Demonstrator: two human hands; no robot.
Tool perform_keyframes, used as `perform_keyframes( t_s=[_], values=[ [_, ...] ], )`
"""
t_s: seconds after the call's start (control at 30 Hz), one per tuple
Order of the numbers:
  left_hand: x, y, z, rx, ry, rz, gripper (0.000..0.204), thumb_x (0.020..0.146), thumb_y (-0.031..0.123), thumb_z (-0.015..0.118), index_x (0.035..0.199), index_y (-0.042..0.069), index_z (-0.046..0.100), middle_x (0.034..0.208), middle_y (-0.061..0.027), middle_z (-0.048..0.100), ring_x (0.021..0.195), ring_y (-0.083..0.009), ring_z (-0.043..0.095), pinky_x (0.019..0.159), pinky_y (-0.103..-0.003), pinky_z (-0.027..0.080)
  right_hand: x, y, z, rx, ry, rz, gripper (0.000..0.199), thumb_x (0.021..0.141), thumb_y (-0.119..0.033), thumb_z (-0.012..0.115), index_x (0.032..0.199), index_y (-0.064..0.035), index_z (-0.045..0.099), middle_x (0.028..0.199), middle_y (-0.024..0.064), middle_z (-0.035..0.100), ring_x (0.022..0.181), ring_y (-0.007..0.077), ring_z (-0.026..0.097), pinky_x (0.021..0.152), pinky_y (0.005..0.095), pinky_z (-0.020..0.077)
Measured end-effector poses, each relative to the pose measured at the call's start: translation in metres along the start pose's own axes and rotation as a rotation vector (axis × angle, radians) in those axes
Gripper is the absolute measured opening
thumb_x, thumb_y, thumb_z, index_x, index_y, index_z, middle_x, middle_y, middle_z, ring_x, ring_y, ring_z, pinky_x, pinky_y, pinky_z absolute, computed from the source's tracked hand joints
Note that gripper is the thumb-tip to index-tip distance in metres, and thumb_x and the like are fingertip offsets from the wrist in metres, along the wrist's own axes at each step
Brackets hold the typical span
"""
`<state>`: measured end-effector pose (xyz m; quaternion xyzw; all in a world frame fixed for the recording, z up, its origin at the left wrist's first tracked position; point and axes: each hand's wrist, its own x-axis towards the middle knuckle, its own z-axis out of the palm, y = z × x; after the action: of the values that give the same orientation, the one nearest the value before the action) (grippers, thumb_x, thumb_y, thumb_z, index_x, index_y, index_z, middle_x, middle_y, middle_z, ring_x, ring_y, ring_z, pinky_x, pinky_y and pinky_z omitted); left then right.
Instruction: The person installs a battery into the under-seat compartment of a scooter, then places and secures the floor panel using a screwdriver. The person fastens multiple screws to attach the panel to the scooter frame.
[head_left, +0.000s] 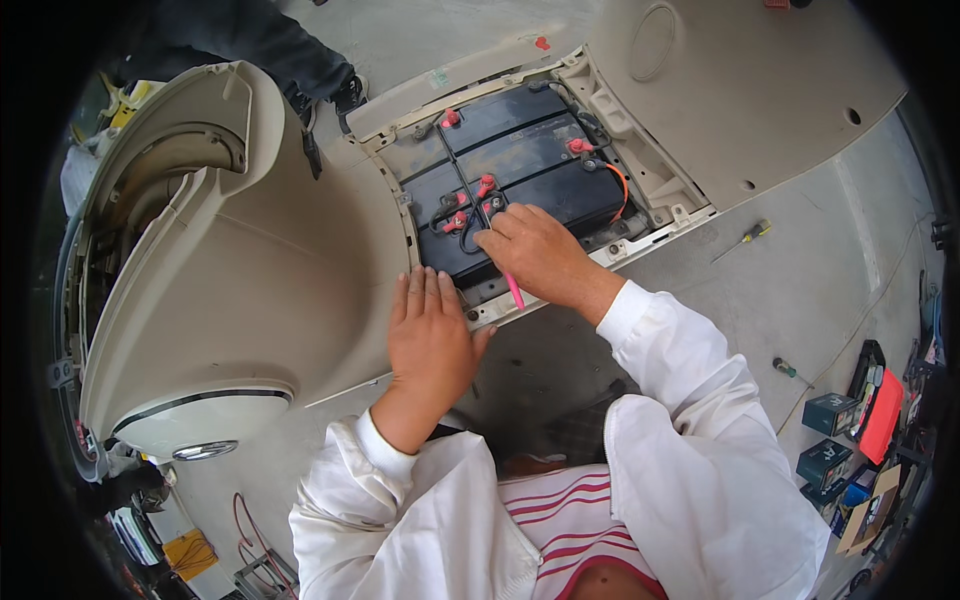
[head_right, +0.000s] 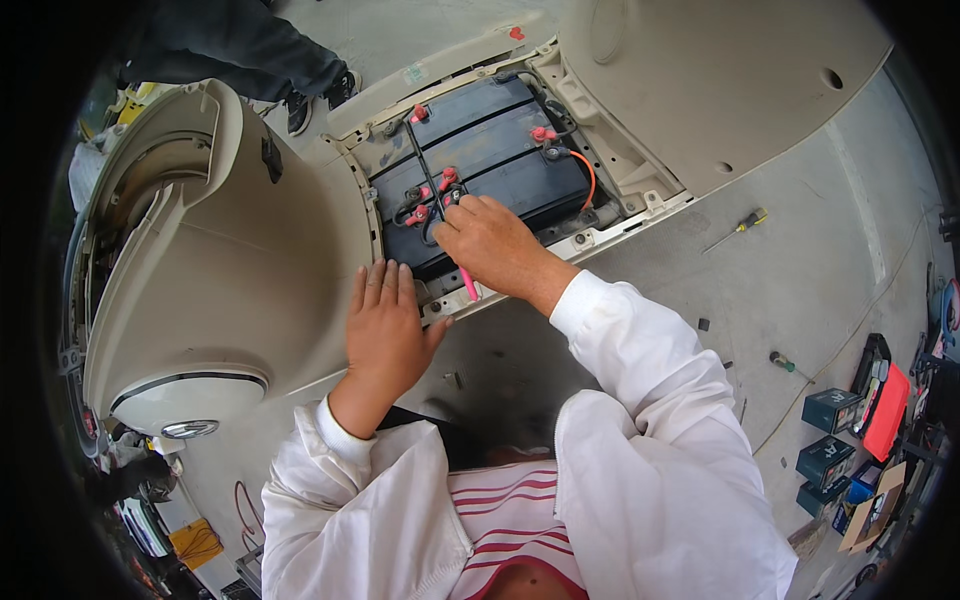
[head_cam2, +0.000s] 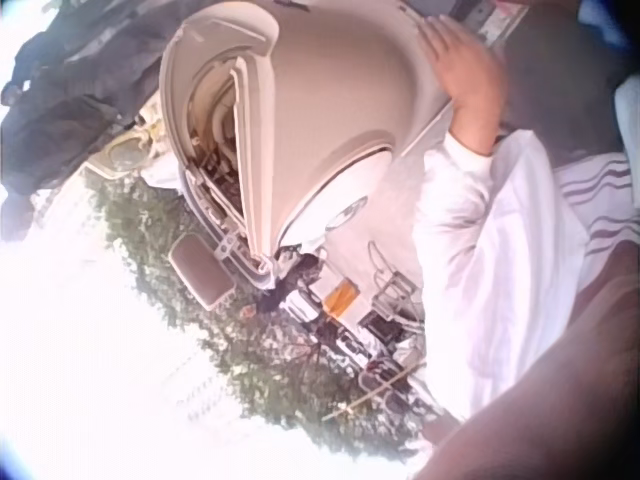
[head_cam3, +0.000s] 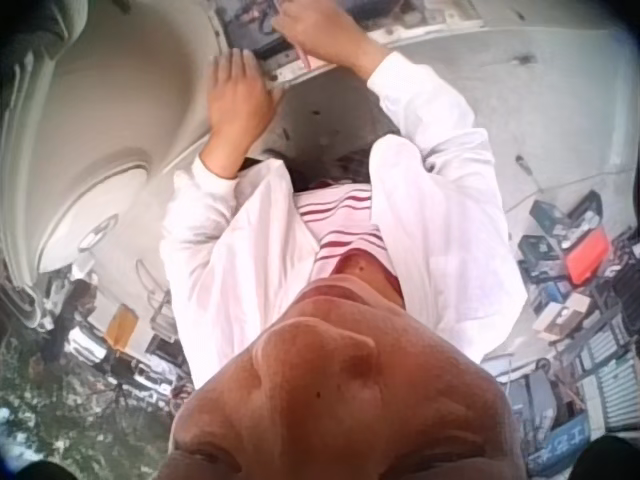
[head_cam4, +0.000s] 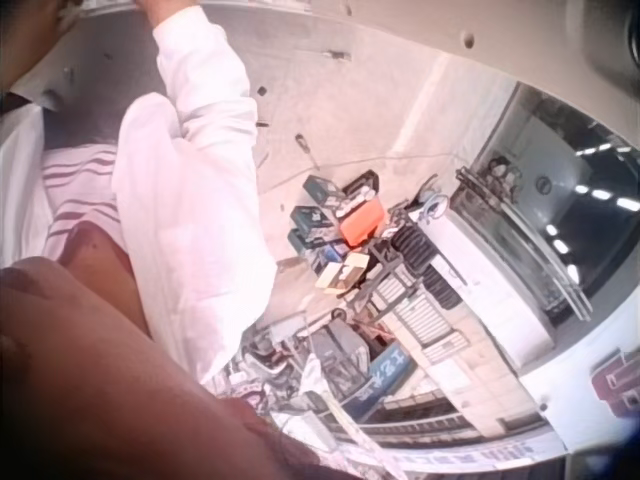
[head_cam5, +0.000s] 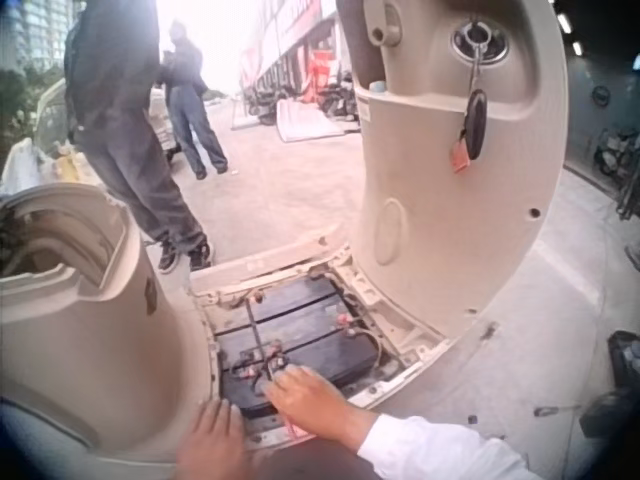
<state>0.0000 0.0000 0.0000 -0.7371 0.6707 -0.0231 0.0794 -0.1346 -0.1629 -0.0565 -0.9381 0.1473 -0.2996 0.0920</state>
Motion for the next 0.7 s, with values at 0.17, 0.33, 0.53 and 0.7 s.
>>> perform_keyframes(
  t_s=[0.17, 0.33, 0.53, 0.7],
  values=[
    [-0.001, 0.0, 0.008, -0.003, 0.038, 0.012, 0.09, 0.087, 0.052, 0.071, 0.145, -0.012, 0.046, 0.15, -0.0277, 0.051, 0.148, -0.0377, 0.039, 0.127, -0.05, 0.019, 0.009, 0.01, 0.012, 0.09, 0.021, -0.01, 0.014, 0.081, -0.008, 0.068, 0.093, -0.0069, 0.062, 0.09, 0.0089, 0.06, 0.094, 0.0294, 0.059, 0.082, 0.0408, 0.0522],
    [0.018, 0.018, 0.026, -0.05, 0.024, -0.094, 0.099, 0.089, 0.056, 0.068, 0.152, -0.013, 0.033, 0.158, -0.0318, 0.037, 0.151, -0.042, 0.032, 0.127, -0.05, 0.016, 0.012, 0.016, 0.019, 0.313, 0.18, 0.13, 0.013, 0.088, -0.01, 0.068, 0.098, -0.0046, 0.063, 0.096, 0.0134, 0.063, 0.099, 0.0349, 0.06, 0.085, 0.0407, 0.0529],
    [0.049, 0.066, 0.038, -0.254, 0.094, -0.034, 0.098, 0.09, 0.042, 0.072, 0.155, -0.014, 0.024, 0.157, -0.0344, 0.033, 0.148, -0.0494, 0.031, 0.124, -0.054, 0.024, 0.014, 0.027, 0.001, 0.572, 0.111, 0.197, 0.015, 0.09, -0.011, 0.067, 0.102, -0.0011, 0.066, 0.097, 0.0171, 0.068, 0.094, 0.0375, 0.065, 0.084, 0.0415, 0.054],
    [0.042, 0.04, 0.036, -0.2, 0.089, 0.007, 0.1, 0.089, 0.047, 0.072, 0.152, -0.016, 0.027, 0.157, -0.0368, 0.032, 0.149, -0.0469, 0.031, 0.124, -0.049, 0.026, -0.004, 0.044, -0.041, 0.796, 0.26, 0.478, 0.024, 0.105, -0.017, 0.057, 0.119, -0.0003, 0.066, 0.093, 0.0152, 0.074, 0.08, 0.0227, 0.072, 0.074, 0.0327, 0.0563]
  ],
)
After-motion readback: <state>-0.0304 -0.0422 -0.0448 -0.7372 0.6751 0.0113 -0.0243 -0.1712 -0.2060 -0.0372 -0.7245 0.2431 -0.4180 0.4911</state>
